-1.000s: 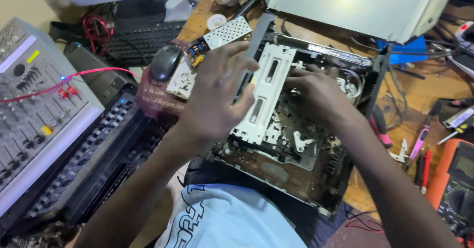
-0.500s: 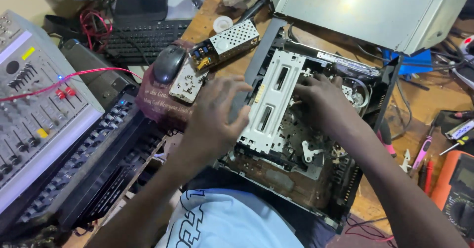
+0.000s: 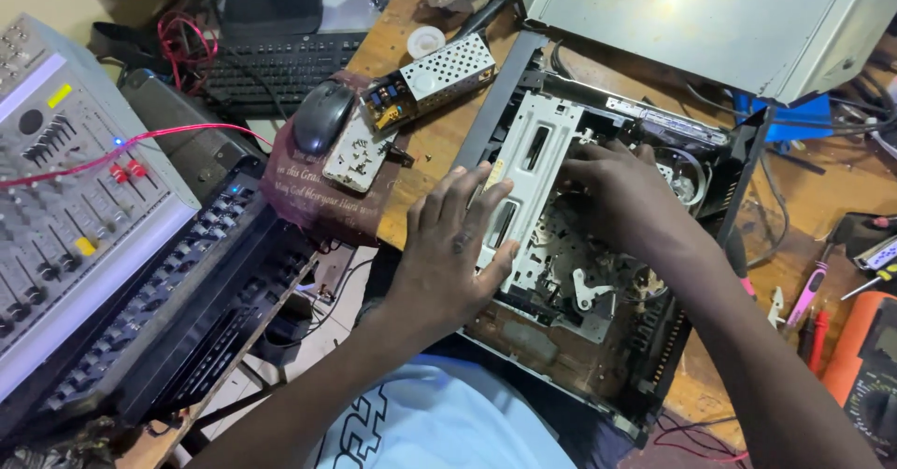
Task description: The person works on the internal components of a disassembled electronic device, likely a VCR or DVD player, on a cluttered workbench. They use their hands to manipulate a metal chassis and internal mechanisms, occasionally using a pink-handled screwdriver to adjust parts.
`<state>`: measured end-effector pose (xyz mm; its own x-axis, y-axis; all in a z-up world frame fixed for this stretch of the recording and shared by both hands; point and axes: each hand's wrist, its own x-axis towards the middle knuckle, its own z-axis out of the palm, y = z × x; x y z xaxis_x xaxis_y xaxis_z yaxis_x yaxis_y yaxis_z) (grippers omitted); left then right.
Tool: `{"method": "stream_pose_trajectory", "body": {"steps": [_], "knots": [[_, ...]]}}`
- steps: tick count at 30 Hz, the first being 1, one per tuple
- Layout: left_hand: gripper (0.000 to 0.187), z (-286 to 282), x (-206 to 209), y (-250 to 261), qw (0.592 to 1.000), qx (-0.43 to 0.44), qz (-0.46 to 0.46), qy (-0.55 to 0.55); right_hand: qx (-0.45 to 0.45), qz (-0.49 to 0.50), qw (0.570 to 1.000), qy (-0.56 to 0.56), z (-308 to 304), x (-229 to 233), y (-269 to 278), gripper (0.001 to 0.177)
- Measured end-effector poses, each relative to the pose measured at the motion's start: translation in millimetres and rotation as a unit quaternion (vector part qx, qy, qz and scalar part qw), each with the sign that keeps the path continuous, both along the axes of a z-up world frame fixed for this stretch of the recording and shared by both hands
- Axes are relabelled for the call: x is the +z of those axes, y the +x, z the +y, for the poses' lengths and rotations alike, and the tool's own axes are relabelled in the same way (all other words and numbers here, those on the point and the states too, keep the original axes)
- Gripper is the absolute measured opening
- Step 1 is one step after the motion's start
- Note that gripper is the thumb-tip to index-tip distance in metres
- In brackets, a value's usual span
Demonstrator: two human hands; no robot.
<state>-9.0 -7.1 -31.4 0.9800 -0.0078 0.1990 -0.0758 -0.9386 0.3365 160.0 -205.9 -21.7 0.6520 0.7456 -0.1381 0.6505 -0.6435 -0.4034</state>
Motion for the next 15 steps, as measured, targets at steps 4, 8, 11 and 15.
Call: {"method": "stream_pose_trajectory", "body": {"steps": [4, 8, 11, 15], "knots": [[0.068, -2, 1, 1, 1.000, 0.009, 0.001, -0.010, -0.006, -0.031, 0.999, -0.017, 2, 1, -2, 0.078], [0.072, -1, 0, 2, 0.999, 0.013, 0.039, 0.011, 0.023, -0.049, 0.998, -0.041, 2, 2, -2, 0.061], [0.071, 0, 0, 3, 0.999, 0.016, 0.036, 0.001, 0.046, -0.084, 0.994, -0.058, -1, -10, 1, 0.049], [0.070, 0, 0, 3, 0.999, 0.015, 0.031, 0.010, 0.068, -0.103, 0.988, -0.090, 1, -12, 0, 0.073]]}}
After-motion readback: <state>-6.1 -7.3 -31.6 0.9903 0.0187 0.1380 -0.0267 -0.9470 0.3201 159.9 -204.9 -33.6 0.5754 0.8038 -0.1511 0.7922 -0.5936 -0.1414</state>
